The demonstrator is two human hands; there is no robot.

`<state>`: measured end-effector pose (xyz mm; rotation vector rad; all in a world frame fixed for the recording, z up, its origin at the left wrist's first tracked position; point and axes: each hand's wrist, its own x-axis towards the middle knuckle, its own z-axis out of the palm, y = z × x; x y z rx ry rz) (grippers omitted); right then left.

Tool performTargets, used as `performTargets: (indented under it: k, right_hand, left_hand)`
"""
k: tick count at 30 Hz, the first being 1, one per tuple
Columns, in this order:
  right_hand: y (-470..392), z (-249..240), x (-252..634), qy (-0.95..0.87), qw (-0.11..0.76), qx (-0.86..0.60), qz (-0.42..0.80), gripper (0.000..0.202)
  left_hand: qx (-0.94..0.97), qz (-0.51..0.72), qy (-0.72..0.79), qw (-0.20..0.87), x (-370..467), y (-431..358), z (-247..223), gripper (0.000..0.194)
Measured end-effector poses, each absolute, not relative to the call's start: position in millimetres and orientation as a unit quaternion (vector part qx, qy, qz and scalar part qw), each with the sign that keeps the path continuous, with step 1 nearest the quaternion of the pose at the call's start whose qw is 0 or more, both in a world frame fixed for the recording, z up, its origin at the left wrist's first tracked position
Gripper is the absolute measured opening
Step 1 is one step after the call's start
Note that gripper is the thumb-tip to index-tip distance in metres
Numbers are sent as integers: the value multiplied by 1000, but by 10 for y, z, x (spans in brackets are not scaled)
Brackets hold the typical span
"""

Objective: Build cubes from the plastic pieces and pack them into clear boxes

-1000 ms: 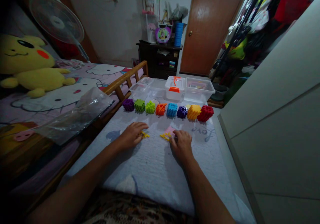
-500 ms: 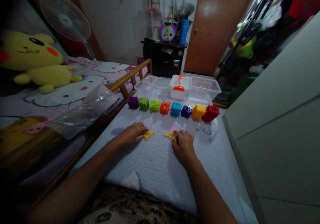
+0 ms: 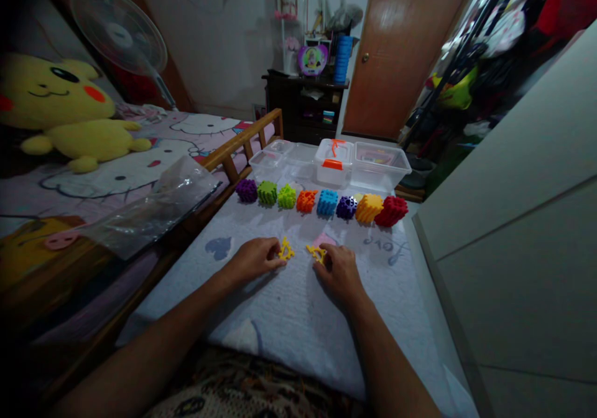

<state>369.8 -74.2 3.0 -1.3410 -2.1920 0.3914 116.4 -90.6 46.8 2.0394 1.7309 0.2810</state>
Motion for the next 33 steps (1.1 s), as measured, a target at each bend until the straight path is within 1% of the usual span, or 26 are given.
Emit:
performTargets:
  k: [3,5,7,9,10,14,17,21,25,28,31,33]
  right_hand:
    - [-763,53,3693,-826,274,-474,130,36]
    - [-774,61,3690,-832,273,-471,113,44]
    - [-780,63,3688,-837,260,-469,109,52]
    - [-780,62,3687,-842,246,-466,119,54]
    - [-779,60,3686,-843,242,-463,124,53]
    - [-777,50,3695,-844,239,-462,135,47]
    - [-784,47,3718,-843,236,-466,126,47]
    - [-796,62,3754,-832,224,-498,97,50]
    - [-799,90,3750,-824,198,-524,90,40]
    - [-787,82,3724,-823,193,-528,86,34]
    - [-761,36,3706,-817,212,-531,80,32]
    - [-740,1,3710,-812,229,-531,82,31]
  left_hand:
    - [758,56,615,211,1063,-891,495,22]
    - [786,47,590,177,987,-868,490,24]
    - [813,57,558,156,932,-838,469,34]
    - [830,69,531,157,911,-807,442,43]
    - [834,72,523,163,915,-793,431,44]
    - [830,76,519,187,984,-752,430,32]
    - [825,67,523,202,1029,-732,468,25]
    - [819,65,526,220,1015,-712,493,25]
    - [816,98,527,217,980,-693,466,27]
    - [807,90,532,240,1022,-691,458,26]
    - [794,83,534,278,1128,-713,473,14]
    - [788,95,538,284,1210,-734,481,5]
